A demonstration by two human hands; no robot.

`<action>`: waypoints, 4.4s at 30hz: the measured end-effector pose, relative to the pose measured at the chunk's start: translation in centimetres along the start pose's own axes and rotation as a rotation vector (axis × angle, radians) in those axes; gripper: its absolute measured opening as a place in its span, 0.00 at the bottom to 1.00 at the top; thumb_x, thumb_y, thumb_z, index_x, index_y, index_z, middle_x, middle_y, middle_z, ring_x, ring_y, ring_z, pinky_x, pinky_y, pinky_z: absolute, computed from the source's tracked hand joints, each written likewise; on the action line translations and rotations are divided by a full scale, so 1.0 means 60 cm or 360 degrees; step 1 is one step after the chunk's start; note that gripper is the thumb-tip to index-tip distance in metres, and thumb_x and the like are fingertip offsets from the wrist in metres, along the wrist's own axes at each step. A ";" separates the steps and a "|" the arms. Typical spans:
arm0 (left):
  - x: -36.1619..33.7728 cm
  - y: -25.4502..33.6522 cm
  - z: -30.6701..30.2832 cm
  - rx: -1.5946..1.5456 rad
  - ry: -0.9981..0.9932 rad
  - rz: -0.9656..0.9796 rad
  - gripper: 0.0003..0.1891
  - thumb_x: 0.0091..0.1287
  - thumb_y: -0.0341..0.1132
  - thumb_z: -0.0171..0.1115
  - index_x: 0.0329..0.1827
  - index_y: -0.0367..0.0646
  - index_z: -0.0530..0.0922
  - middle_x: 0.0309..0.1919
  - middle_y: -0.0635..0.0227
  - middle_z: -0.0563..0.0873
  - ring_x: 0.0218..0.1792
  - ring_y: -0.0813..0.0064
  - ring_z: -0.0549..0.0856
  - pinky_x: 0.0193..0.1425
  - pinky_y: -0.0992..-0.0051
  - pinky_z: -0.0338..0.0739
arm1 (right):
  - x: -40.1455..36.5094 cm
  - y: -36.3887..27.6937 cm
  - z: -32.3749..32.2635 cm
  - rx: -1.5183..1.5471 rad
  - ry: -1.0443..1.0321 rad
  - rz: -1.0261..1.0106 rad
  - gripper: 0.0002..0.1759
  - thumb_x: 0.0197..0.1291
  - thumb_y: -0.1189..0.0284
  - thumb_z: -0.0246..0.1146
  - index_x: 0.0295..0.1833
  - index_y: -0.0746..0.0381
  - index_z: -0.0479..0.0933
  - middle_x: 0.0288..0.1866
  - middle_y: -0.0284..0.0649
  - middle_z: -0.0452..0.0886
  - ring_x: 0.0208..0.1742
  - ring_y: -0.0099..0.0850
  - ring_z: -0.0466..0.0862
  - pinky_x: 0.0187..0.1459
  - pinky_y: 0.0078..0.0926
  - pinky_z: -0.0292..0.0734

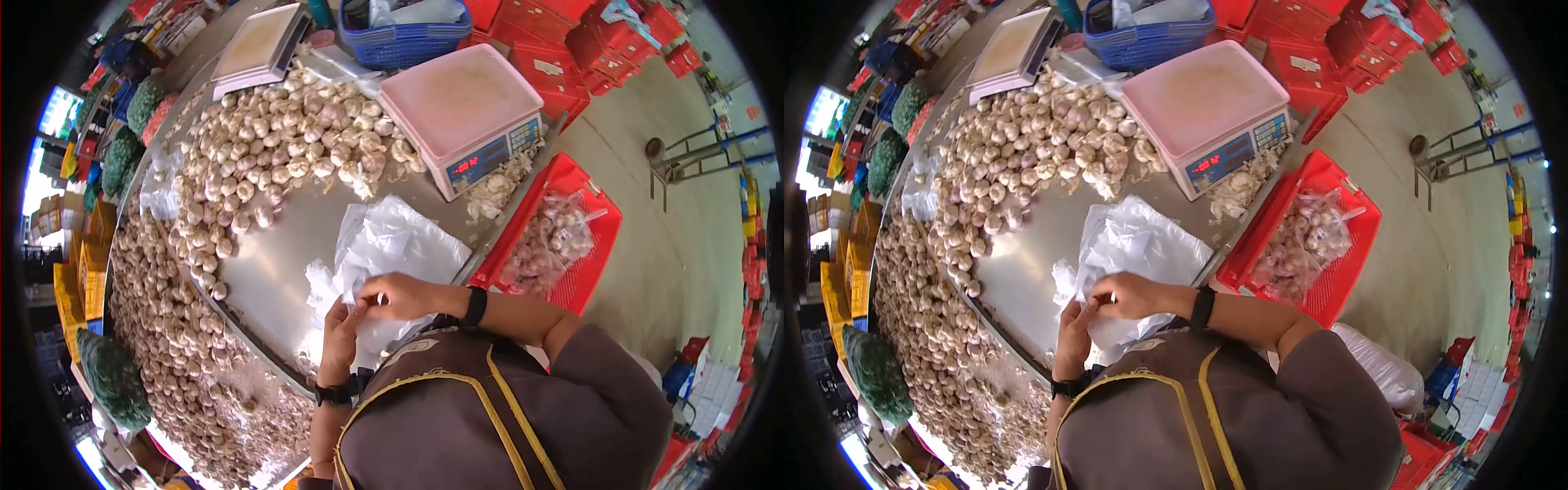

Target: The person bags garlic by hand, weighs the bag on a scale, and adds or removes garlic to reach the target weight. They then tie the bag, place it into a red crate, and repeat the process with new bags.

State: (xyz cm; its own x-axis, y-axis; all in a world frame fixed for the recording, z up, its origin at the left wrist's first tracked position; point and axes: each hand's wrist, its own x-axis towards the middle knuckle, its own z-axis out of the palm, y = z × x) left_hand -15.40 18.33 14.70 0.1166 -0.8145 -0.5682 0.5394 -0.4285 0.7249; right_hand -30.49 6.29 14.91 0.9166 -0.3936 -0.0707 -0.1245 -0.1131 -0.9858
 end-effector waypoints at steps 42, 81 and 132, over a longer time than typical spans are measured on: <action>0.053 0.099 0.013 0.0290 -0.0169 0.0404 0.08 0.69 0.33 0.60 0.42 0.36 0.79 0.35 0.64 0.85 0.38 0.77 0.83 0.47 0.78 0.78 | 0.094 -0.002 -0.032 0.0371 0.0787 0.0313 0.27 0.51 0.52 0.74 0.17 0.62 0.73 0.14 0.26 0.68 0.19 0.14 0.65 0.18 0.23 0.58; 0.062 -0.138 -0.115 0.1478 -0.0255 -0.0213 0.23 0.65 0.52 0.64 0.41 0.36 0.81 0.28 0.61 0.82 0.32 0.69 0.81 0.37 0.69 0.75 | -0.142 -0.091 -0.396 0.1869 0.0774 -0.0717 0.12 0.73 0.67 0.45 0.42 0.58 0.73 0.13 0.25 0.56 0.13 0.20 0.59 0.18 0.21 0.56; 0.558 0.268 -0.219 -0.0066 0.0530 0.0160 0.24 0.60 0.46 0.69 0.55 0.39 0.80 0.47 0.68 0.83 0.45 0.76 0.79 0.50 0.75 0.72 | 0.576 0.214 -0.381 0.0354 0.0411 0.0536 0.17 0.58 0.62 0.65 0.47 0.64 0.83 0.44 0.36 0.84 0.42 0.24 0.81 0.45 0.23 0.75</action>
State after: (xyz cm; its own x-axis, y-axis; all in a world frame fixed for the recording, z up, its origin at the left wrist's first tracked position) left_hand 8.17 -10.71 2.21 0.4331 -0.6765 -0.5957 0.5442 -0.3306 0.7711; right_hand -9.11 -29.58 3.32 0.7112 -0.5919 -0.3793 -0.2884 0.2463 -0.9253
